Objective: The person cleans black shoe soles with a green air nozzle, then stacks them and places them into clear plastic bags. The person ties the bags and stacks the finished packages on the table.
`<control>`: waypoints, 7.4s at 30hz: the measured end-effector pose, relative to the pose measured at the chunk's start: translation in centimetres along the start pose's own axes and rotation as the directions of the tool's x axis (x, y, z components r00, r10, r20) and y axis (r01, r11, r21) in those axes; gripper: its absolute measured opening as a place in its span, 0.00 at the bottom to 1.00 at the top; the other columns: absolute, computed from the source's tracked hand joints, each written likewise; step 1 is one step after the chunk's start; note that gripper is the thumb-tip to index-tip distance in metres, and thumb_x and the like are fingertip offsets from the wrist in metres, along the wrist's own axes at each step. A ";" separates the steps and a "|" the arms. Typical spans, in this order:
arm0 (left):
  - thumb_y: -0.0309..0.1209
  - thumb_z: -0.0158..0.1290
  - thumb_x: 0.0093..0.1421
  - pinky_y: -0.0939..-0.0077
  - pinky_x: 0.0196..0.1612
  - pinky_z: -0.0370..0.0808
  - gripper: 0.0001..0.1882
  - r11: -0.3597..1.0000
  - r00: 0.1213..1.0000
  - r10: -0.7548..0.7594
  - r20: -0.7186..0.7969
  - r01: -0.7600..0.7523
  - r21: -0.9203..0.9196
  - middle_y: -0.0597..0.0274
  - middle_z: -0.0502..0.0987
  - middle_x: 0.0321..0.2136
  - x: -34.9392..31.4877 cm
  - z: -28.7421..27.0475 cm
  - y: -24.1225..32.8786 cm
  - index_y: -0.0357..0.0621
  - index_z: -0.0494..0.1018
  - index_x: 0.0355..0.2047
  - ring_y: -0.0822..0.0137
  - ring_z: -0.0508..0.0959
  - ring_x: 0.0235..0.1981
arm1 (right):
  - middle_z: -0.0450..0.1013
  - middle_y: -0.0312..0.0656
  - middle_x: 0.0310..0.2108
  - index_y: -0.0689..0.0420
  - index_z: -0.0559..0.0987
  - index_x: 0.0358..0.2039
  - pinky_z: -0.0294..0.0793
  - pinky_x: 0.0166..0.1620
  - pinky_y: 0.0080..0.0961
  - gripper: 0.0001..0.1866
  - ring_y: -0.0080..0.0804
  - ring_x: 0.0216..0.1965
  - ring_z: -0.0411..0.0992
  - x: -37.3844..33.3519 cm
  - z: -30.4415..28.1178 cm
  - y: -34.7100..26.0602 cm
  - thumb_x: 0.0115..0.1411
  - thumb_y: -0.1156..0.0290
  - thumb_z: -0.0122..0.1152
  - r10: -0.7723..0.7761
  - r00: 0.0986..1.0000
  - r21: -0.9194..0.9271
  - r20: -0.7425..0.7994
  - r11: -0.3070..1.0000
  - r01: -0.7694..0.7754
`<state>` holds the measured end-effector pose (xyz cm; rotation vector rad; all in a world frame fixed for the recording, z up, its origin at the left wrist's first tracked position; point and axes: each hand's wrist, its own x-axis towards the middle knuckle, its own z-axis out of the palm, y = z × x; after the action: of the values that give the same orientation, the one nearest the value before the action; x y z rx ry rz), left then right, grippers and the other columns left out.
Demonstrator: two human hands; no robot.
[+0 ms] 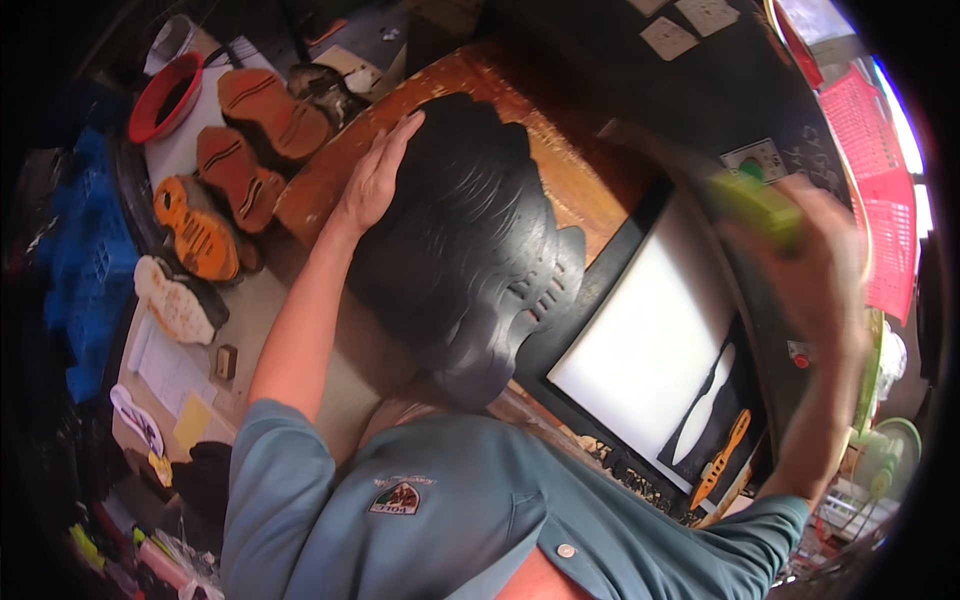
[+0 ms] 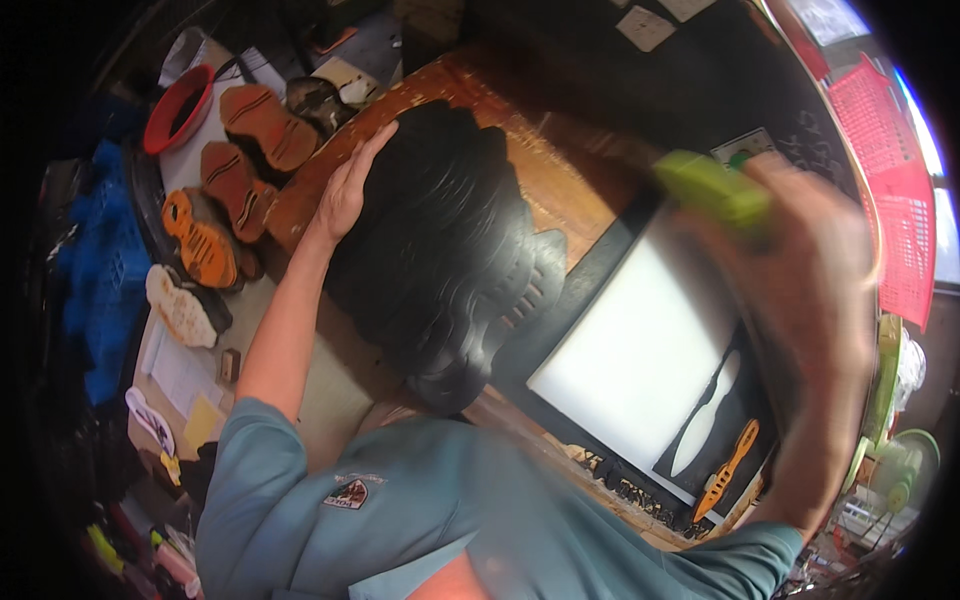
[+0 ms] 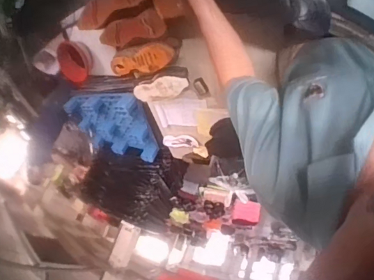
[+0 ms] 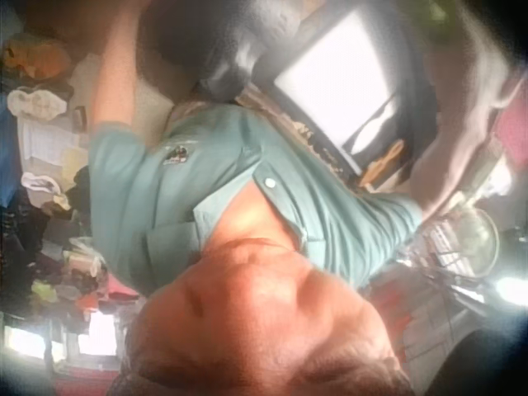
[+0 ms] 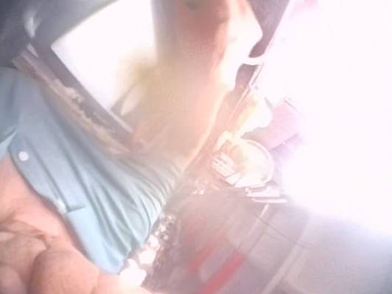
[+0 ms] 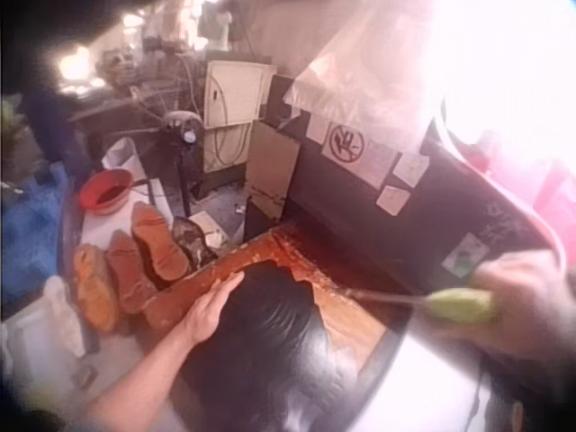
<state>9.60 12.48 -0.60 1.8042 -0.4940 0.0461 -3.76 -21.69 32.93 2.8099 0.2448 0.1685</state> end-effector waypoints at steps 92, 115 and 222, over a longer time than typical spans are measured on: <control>0.37 0.69 0.62 0.67 0.66 0.68 0.37 0.673 0.918 -0.306 0.254 0.397 -0.624 0.57 0.75 0.60 -2.1 2.4 13.1 0.36 0.68 0.66 0.64 0.75 0.59 | 0.75 0.49 0.56 0.65 0.73 0.61 0.74 0.62 0.36 0.38 0.38 0.56 0.74 -0.2 18.9 -16.7 0.56 0.59 0.77 -0.064 0.994 0.867 0.091 -0.485 -0.111; 0.32 0.75 0.47 0.50 0.64 0.70 0.48 0.785 0.875 0.069 0.480 -0.344 0.516 0.44 0.72 0.59 -2.9 6.4 13.7 0.42 0.62 0.66 0.40 0.72 0.62 | 0.63 0.50 0.72 0.63 0.64 0.73 0.55 0.74 0.34 0.38 0.38 0.73 0.60 -2.4 26.6 -12.4 0.77 0.44 0.44 0.536 0.818 0.957 0.209 -0.283 -0.060; 0.36 0.76 0.46 0.60 0.40 0.82 0.43 0.793 0.833 0.164 0.528 -0.430 0.432 0.50 0.82 0.41 -2.5 5.5 12.3 0.41 0.70 0.62 0.48 0.84 0.36 | 0.77 0.48 0.57 0.55 0.75 0.65 0.74 0.61 0.37 0.31 0.42 0.58 0.75 -4.8 25.4 -7.4 0.70 0.48 0.59 0.003 1.000 0.999 0.024 0.034 -0.024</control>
<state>1.73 5.57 8.30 2.2761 -1.2286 -0.0329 -5.98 -23.30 6.16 4.3239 0.4876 -0.1206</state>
